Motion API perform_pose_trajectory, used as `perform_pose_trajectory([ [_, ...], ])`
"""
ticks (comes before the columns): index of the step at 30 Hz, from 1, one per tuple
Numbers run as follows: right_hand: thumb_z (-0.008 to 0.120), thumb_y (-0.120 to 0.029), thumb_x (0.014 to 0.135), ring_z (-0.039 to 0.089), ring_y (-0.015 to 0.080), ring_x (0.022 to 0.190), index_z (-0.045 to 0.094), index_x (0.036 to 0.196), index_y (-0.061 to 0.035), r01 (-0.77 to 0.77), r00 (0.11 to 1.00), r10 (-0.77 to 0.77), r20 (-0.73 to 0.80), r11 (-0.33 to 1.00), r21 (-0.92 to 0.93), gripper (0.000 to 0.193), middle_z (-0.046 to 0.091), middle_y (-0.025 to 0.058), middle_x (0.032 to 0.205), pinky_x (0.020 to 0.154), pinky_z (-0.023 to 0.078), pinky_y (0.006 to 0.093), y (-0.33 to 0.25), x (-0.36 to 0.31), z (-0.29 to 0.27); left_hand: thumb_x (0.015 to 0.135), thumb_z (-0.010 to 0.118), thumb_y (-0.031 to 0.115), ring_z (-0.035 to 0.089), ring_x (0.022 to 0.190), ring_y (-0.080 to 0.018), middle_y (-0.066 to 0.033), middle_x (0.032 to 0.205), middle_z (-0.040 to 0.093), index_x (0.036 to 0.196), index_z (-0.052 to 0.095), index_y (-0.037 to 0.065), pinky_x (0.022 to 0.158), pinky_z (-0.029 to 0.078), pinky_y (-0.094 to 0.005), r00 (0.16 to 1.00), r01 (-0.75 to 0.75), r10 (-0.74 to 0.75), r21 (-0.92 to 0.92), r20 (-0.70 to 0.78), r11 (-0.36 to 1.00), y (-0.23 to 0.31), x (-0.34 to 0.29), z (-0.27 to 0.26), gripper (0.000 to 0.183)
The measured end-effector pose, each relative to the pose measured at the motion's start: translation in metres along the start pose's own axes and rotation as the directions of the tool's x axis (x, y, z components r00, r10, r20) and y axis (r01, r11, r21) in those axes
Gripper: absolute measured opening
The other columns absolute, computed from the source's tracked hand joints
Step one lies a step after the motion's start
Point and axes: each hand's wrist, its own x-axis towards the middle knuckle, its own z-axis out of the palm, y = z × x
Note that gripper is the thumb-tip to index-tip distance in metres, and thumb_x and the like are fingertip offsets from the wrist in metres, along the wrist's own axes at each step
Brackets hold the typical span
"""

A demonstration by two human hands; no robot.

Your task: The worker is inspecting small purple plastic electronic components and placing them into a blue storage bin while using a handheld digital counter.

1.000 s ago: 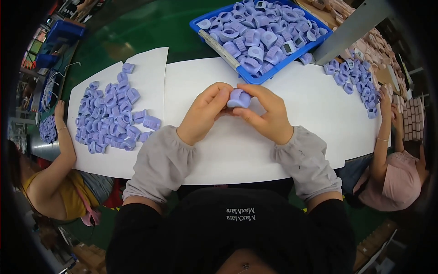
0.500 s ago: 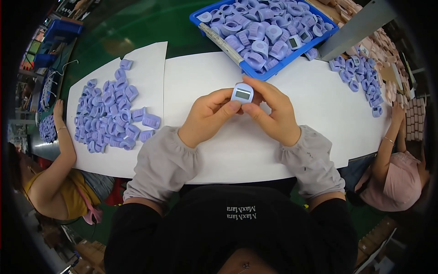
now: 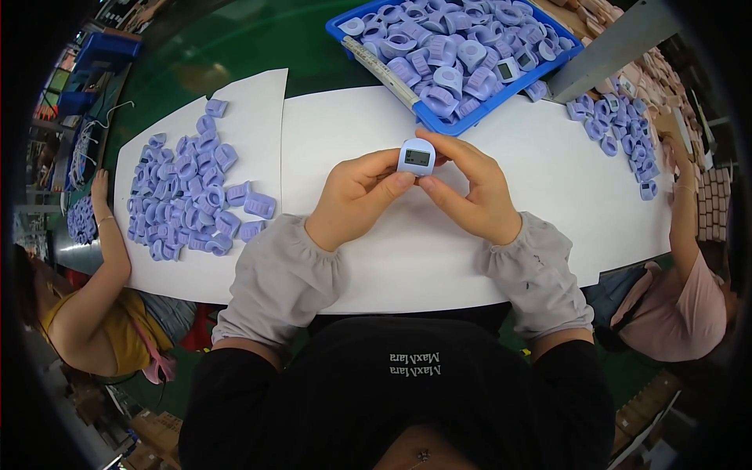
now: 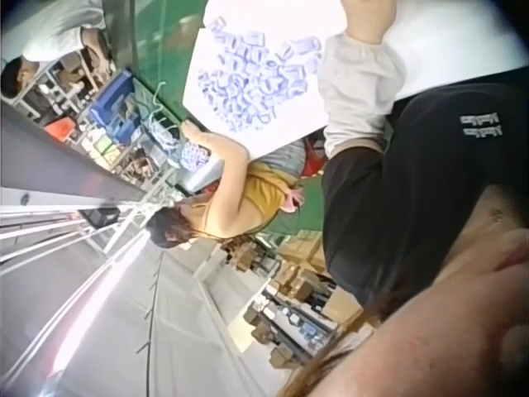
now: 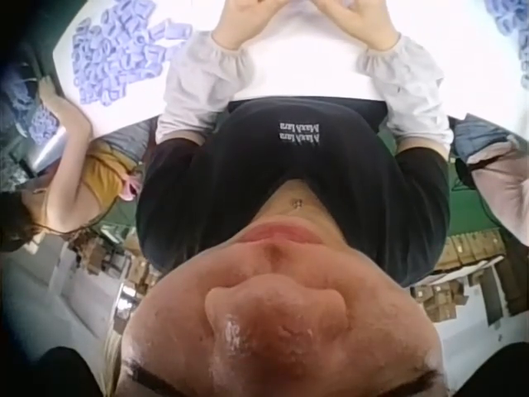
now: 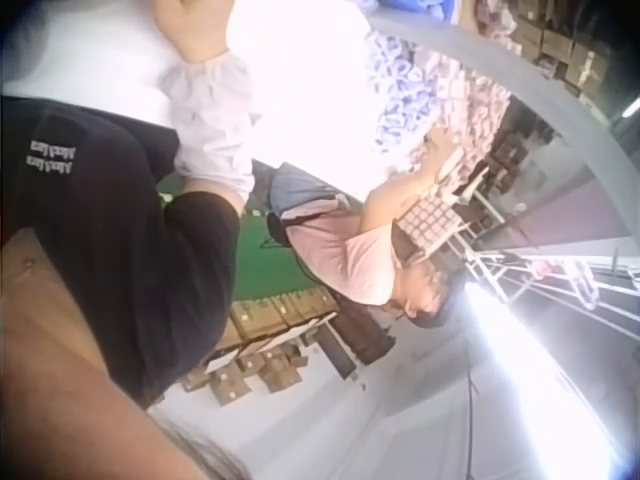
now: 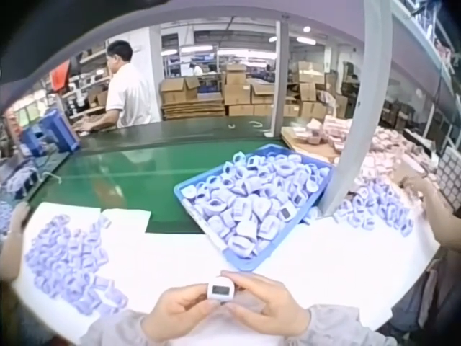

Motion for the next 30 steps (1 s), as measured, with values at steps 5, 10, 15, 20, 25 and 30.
perform_pose_trajectory([
  [5,0.066,-0.003,0.081,0.06,0.0198,0.099,0.053,0.129,-0.0001,-0.024,1.0,0.024,0.003,1.0,0.001,0.05,0.064,0.0119,0.111,0.09,0.046,0.0318,0.001,-0.001,0.0,0.096,0.054,0.009,0.059,0.103,-0.0142,-0.0097,0.115,0.063,0.124,0.055,-0.004,0.09,0.047,-0.0267,1.0,0.027,-0.027,0.034,-0.008,0.999,-0.005,0.0,-0.001,0.031],
  [10,0.065,-0.002,0.081,0.061,0.0205,0.103,0.053,0.129,0.0009,-0.025,1.0,0.025,-0.006,1.0,0.007,0.05,0.064,0.0128,0.112,0.091,0.046,0.0317,0.0,-0.001,0.001,0.095,0.054,0.008,0.058,0.1,-0.0119,-0.008,0.111,0.064,0.124,0.056,-0.003,0.087,0.047,-0.0253,1.0,0.003,-0.003,0.057,-0.006,0.998,-0.006,0.001,-0.003,0.031],
  [15,0.062,-0.001,0.082,0.06,0.0206,0.106,0.052,0.128,0.0028,-0.074,0.997,0.074,-0.005,0.997,0.024,0.047,0.062,0.0128,0.115,0.094,0.045,0.0326,0.003,-0.003,0.002,0.096,0.053,0.008,0.058,0.101,-0.0123,-0.0077,0.111,0.063,0.125,0.055,-0.004,0.088,0.047,-0.0263,1.0,0.011,-0.011,-0.016,-0.007,1.0,-0.007,0.001,0.0,0.031],
  [20,0.057,0.002,0.085,0.057,0.0197,0.109,0.049,0.128,0.0043,-0.176,0.984,0.174,0.03,0.981,0.081,0.044,0.059,0.0119,0.119,0.096,0.045,0.0334,0.006,-0.008,0.001,0.096,0.051,0.009,0.06,0.097,-0.0126,-0.0076,0.109,0.063,0.123,0.056,-0.003,0.086,0.049,-0.0287,0.999,0.035,-0.035,0.004,0.016,0.999,-0.009,0.001,-0.001,0.03],
  [25,0.057,0.003,0.084,0.057,0.0221,0.111,0.052,0.126,0.0041,-0.208,0.977,0.212,0.009,0.946,0.25,0.042,0.06,0.0139,0.119,0.098,0.043,0.0343,0.009,-0.01,0.005,0.097,0.049,0.008,0.061,0.1,-0.016,-0.0093,0.114,0.063,0.125,0.055,-0.002,0.09,0.049,-0.0306,0.999,-0.041,0.033,0.23,0.037,0.972,-0.003,0.0,-0.001,0.03],
  [30,0.054,0.006,0.086,0.056,0.0222,0.113,0.048,0.129,0.0054,-0.206,0.974,0.222,-0.036,0.945,0.255,0.043,0.058,0.0141,0.12,0.102,0.041,0.0349,0.013,-0.011,0.004,0.097,0.049,0.006,0.062,0.097,-0.0149,-0.0089,0.111,0.064,0.127,0.053,-0.002,0.087,0.05,-0.0294,0.998,-0.048,0.045,0.084,0.037,0.995,-0.002,0.001,0.003,0.032],
])
